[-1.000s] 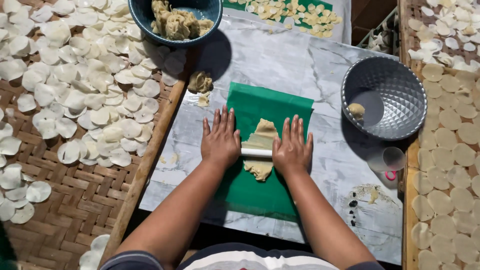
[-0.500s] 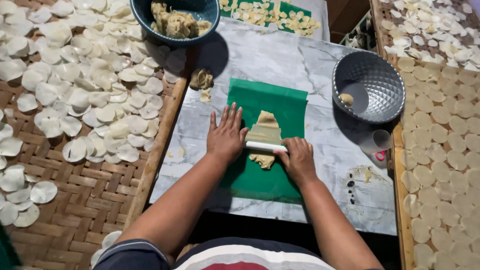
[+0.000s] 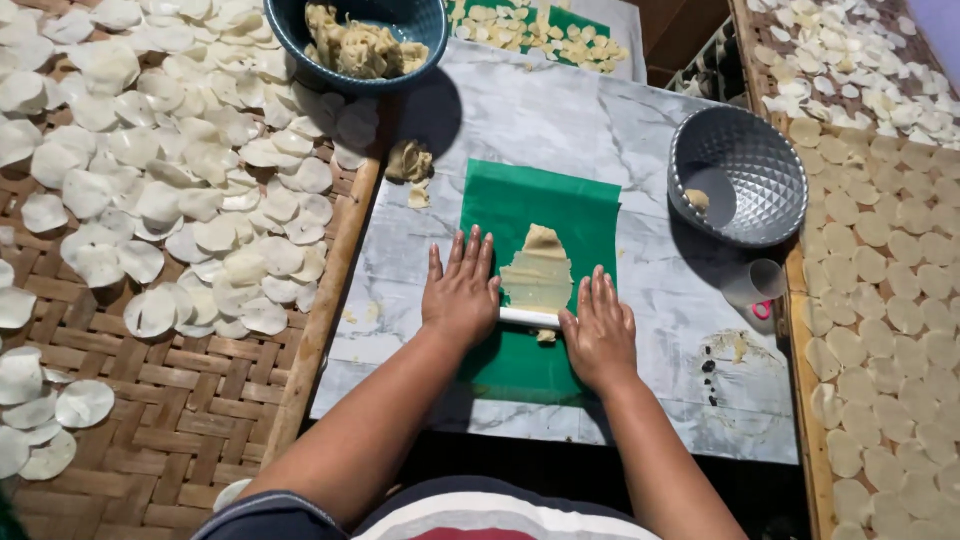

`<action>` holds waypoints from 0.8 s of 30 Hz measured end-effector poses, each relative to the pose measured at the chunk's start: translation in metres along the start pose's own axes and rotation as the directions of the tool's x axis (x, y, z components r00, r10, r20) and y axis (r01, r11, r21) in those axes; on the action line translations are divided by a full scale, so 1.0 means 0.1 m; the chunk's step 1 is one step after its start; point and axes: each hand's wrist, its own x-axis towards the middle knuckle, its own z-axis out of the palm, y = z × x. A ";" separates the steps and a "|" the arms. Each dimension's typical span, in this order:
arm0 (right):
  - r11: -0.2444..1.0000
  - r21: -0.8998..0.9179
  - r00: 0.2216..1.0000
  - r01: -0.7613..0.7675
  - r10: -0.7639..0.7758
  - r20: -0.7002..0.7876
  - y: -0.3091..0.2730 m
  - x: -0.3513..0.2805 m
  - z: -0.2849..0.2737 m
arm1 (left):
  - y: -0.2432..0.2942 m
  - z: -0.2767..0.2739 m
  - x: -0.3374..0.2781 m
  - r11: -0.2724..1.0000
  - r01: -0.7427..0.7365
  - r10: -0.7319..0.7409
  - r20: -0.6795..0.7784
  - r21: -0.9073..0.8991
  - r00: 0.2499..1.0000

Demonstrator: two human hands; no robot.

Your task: Rolling out small portions of dough into thin sheets using a rolling pin

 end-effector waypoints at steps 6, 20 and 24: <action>0.999 0.017 0.993 -0.036 0.034 0.111 0.01 0.38 -0.07 | -0.06 -0.01 0.37 1.000 0.017 -0.017 -0.008 0.005 1.000; 0.999 -0.036 0.934 0.028 -0.039 -0.354 0.08 0.05 0.39 | 0.00 0.17 -0.06 0.999 0.017 -0.007 -0.194 0.050 0.981; 0.980 -0.149 0.808 0.131 -0.193 -0.557 0.25 0.12 0.52 | -0.02 0.18 -0.06 0.998 0.005 0.005 -0.148 0.069 0.989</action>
